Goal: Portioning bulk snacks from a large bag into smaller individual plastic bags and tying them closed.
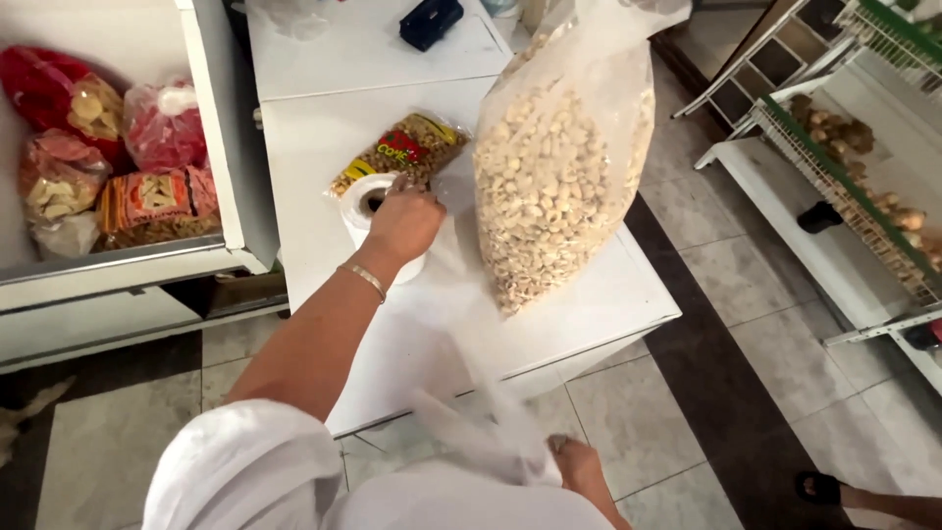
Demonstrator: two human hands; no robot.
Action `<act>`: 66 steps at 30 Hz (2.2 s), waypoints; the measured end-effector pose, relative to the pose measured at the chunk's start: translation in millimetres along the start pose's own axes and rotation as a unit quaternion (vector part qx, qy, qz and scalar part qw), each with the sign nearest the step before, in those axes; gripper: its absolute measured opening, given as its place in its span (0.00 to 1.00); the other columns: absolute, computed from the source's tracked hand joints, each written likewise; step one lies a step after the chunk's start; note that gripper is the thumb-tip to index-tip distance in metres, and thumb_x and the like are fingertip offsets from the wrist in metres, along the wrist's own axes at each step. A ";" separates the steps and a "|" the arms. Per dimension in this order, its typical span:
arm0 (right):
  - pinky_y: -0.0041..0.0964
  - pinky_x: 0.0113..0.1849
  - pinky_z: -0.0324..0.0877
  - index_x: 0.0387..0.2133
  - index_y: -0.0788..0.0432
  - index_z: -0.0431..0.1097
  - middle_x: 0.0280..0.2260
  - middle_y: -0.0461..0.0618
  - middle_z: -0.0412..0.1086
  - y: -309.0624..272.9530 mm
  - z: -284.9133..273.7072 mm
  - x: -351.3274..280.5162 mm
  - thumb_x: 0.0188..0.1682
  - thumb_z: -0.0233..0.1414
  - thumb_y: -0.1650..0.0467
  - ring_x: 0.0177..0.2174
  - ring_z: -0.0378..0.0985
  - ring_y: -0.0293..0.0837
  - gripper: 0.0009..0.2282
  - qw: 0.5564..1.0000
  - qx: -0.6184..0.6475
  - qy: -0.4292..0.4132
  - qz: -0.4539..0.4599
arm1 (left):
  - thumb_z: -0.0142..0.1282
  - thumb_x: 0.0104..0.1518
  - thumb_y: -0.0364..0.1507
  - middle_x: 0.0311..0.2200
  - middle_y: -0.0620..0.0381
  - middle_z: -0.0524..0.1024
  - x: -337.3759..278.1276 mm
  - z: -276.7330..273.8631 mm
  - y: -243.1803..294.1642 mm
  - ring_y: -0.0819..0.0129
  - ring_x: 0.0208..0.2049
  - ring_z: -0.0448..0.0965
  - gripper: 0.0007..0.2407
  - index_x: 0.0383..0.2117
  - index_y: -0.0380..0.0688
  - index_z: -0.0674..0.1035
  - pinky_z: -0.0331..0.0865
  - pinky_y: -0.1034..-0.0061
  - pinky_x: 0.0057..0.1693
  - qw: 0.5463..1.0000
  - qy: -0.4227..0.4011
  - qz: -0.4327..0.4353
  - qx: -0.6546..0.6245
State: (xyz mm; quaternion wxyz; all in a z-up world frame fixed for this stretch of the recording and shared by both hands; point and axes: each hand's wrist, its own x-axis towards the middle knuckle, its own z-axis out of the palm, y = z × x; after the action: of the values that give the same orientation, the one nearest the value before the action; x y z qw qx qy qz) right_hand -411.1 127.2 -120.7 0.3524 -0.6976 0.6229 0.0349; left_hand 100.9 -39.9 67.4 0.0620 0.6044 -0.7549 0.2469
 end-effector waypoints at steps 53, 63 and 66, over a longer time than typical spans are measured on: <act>0.42 0.24 0.59 0.31 0.53 0.75 0.27 0.42 0.62 -105.1 -75.5 -48.5 0.34 0.57 0.70 0.24 0.61 0.44 0.10 0.811 -0.019 0.229 -0.538 | 0.63 0.50 0.13 0.23 0.54 0.81 -9.9 -27.7 40.9 0.54 0.40 0.82 0.10 0.25 0.47 0.89 0.48 0.08 0.77 0.993 -0.107 -0.010 -0.041; 0.49 0.51 0.80 0.59 0.46 0.81 0.57 0.51 0.84 158.9 76.0 78.8 0.39 0.74 0.56 0.54 0.88 0.54 0.31 0.925 -0.078 0.159 -0.335 | 0.59 0.59 0.18 0.39 0.52 0.88 5.2 -23.5 21.5 0.48 0.42 0.88 0.12 0.39 0.51 0.92 0.57 0.11 0.74 0.982 -0.159 -0.098 -0.021; 0.41 0.54 0.75 0.47 0.47 0.77 0.50 0.46 0.80 87.4 4.6 14.3 0.42 0.66 0.54 0.49 0.87 0.46 0.22 0.995 0.028 0.065 -0.069 | 0.58 0.58 0.18 0.37 0.56 0.87 9.7 -17.4 23.8 0.50 0.43 0.86 0.13 0.36 0.53 0.92 0.56 0.08 0.73 0.984 -0.152 -0.087 -0.016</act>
State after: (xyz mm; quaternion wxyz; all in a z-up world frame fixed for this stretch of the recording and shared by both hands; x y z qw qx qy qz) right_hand -484.2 119.8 -170.2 0.3322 -0.7295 0.5955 -0.0528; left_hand 72.3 -37.2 79.2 -0.0224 0.6969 -0.7042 0.1338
